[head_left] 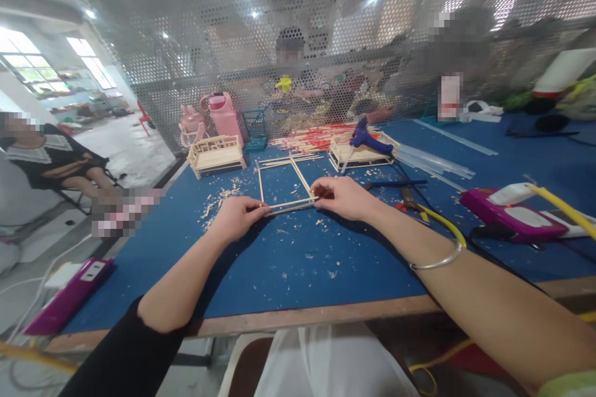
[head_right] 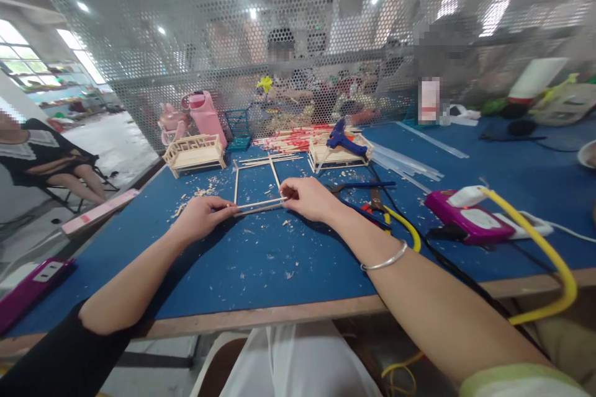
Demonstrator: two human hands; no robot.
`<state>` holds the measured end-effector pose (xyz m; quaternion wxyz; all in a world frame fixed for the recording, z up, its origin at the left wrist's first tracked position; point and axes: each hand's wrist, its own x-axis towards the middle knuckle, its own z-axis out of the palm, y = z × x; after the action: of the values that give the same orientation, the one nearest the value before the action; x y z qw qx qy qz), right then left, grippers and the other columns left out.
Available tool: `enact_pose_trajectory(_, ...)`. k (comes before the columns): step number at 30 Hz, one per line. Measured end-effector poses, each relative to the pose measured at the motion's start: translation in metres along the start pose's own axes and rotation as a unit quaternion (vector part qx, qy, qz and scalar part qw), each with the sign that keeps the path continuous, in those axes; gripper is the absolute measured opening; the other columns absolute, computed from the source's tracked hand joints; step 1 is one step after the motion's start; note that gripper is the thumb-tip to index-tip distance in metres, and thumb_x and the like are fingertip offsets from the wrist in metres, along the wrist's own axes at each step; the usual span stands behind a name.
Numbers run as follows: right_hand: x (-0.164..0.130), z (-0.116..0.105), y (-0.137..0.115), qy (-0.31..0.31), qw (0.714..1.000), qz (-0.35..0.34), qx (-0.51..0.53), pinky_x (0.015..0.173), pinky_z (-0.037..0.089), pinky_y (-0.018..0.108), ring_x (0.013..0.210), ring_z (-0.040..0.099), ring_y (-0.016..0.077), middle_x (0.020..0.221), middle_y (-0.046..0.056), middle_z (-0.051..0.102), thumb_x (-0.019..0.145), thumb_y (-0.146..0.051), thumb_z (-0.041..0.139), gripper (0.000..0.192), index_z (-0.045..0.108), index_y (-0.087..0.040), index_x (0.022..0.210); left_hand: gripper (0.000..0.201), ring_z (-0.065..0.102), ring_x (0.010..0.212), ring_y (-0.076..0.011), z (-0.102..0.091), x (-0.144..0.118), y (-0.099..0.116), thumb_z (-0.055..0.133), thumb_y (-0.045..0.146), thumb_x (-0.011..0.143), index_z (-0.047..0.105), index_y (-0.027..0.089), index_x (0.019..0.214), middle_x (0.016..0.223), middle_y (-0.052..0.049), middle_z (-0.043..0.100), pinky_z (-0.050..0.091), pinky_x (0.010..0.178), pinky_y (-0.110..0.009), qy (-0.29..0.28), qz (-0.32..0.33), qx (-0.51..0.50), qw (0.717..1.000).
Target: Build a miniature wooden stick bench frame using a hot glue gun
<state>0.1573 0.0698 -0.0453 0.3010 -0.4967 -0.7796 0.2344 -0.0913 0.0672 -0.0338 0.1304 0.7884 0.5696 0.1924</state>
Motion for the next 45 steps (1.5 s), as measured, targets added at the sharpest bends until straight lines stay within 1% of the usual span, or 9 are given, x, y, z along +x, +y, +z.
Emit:
enact_pose_trajectory(8, 0.001, 0.0, 0.0, 0.028, 0.999, -0.015, -0.041, 0.067, 0.045, 0.024, 0.07, 0.064, 0.0135, 0.074, -0.001, 0.07, 0.075, -0.016, 0.062, 0.005, 0.065, -0.019, 0.077, 0.036, 0.056, 0.064, -0.0163, 0.0, 0.0, -0.001, 0.052, 0.047, 0.075, 0.075, 0.02, 0.078, 0.067, -0.001, 0.069, 0.036, 0.055, -0.024, -0.004, -0.003, -0.008, 1.0)
enact_pose_trajectory(22, -0.001, 0.003, -0.004, 0.025, 0.999, -0.006, -0.037, 0.065, 0.044, 0.025, 0.066, 0.063, 0.0137, 0.073, 0.0, 0.071, 0.075, -0.014, 0.061, 0.017, 0.062, -0.018, 0.092, 0.031, 0.059, 0.07, -0.0179, -0.002, 0.001, -0.005, 0.057, 0.045, 0.074, 0.072, 0.019, 0.082, 0.074, -0.002, 0.069, 0.043, 0.065, -0.027, -0.032, 0.021, -0.025, 0.999)
enact_pose_trajectory(24, 0.0, 0.001, -0.004, 0.021, 0.999, -0.006, -0.027, 0.063, 0.044, 0.025, 0.065, 0.062, 0.0135, 0.071, -0.001, 0.07, 0.074, -0.013, 0.061, 0.019, 0.061, -0.019, 0.093, 0.038, 0.059, 0.071, -0.0183, -0.002, -0.001, -0.005, 0.06, 0.046, 0.073, 0.07, 0.019, 0.097, 0.082, -0.004, 0.068, 0.045, 0.068, -0.029, 0.015, 0.034, -0.014, 0.999)
enact_pose_trajectory(26, -0.001, -0.003, -0.005, 0.018, 1.0, -0.005, -0.011, 0.062, 0.043, 0.024, 0.063, 0.061, 0.0131, 0.068, -0.002, 0.069, 0.073, -0.012, 0.06, 0.021, 0.059, -0.018, 0.093, 0.047, 0.059, 0.08, -0.0204, -0.004, -0.005, 0.0, 0.06, 0.047, 0.074, 0.064, 0.018, 0.111, 0.094, -0.007, 0.066, 0.047, 0.074, -0.032, 0.135, 0.058, 0.011, 0.989)
enact_pose_trajectory(28, -0.003, -0.009, -0.01, 0.02, 1.0, -0.006, 0.007, 0.06, 0.042, 0.023, 0.061, 0.059, 0.0127, 0.066, -0.002, 0.066, 0.073, -0.011, 0.059, 0.021, 0.057, -0.018, 0.092, 0.043, 0.058, 0.091, -0.0233, -0.005, -0.011, 0.011, 0.055, 0.044, 0.08, 0.062, 0.016, 0.112, 0.101, -0.011, 0.064, 0.045, 0.084, -0.036, 0.266, 0.109, 0.051, 0.956)
enact_pose_trajectory(30, -0.008, -0.015, -0.02, 0.024, 0.999, -0.024, 0.01, 0.059, 0.042, 0.023, 0.06, 0.058, 0.0126, 0.064, -0.003, 0.065, 0.072, -0.01, 0.058, 0.021, 0.055, -0.019, 0.091, 0.035, 0.056, 0.098, -0.0245, -0.003, -0.018, 0.028, 0.049, 0.037, 0.086, 0.064, 0.015, 0.108, 0.102, -0.013, 0.064, 0.042, 0.09, -0.039, 0.318, 0.189, 0.092, 0.924)
enact_pose_trajectory(33, -0.023, -0.019, -0.04, 0.021, 0.996, -0.083, -0.038, 0.063, 0.041, 0.024, 0.065, 0.06, 0.0141, 0.068, -0.002, 0.067, 0.075, -0.011, 0.058, 0.019, 0.053, -0.02, 0.09, 0.029, 0.059, 0.097, -0.0235, 0.007, -0.026, 0.055, 0.043, 0.03, 0.091, 0.065, 0.016, 0.105, 0.101, -0.011, 0.067, 0.041, 0.093, -0.041, 0.227, 0.277, 0.14, 0.923)
enact_pose_trajectory(38, -0.053, -0.017, -0.049, 0.027, 0.98, -0.14, -0.141, 0.065, 0.039, 0.026, 0.073, 0.062, 0.018, 0.079, 0.003, 0.068, 0.08, -0.015, 0.055, 0.012, 0.053, -0.02, 0.09, 0.028, 0.064, 0.078, -0.0186, 0.019, -0.025, 0.082, 0.038, 0.023, 0.093, 0.065, 0.017, 0.098, 0.085, -0.008, 0.069, 0.047, 0.074, -0.03, 0.019, 0.257, 0.12, 0.959)
enact_pose_trajectory(45, -0.078, -0.016, -0.027, 0.097, 0.967, -0.147, -0.185, 0.063, 0.038, 0.026, 0.068, 0.061, 0.0181, 0.074, 0.002, 0.068, 0.08, -0.014, 0.052, 0.01, 0.054, -0.022, 0.086, 0.026, 0.059, 0.067, -0.016, 0.018, -0.015, 0.098, 0.042, 0.024, 0.089, 0.067, 0.017, 0.084, 0.075, -0.006, 0.068, 0.04, 0.061, -0.024, -0.085, 0.278, -0.005, 0.957)
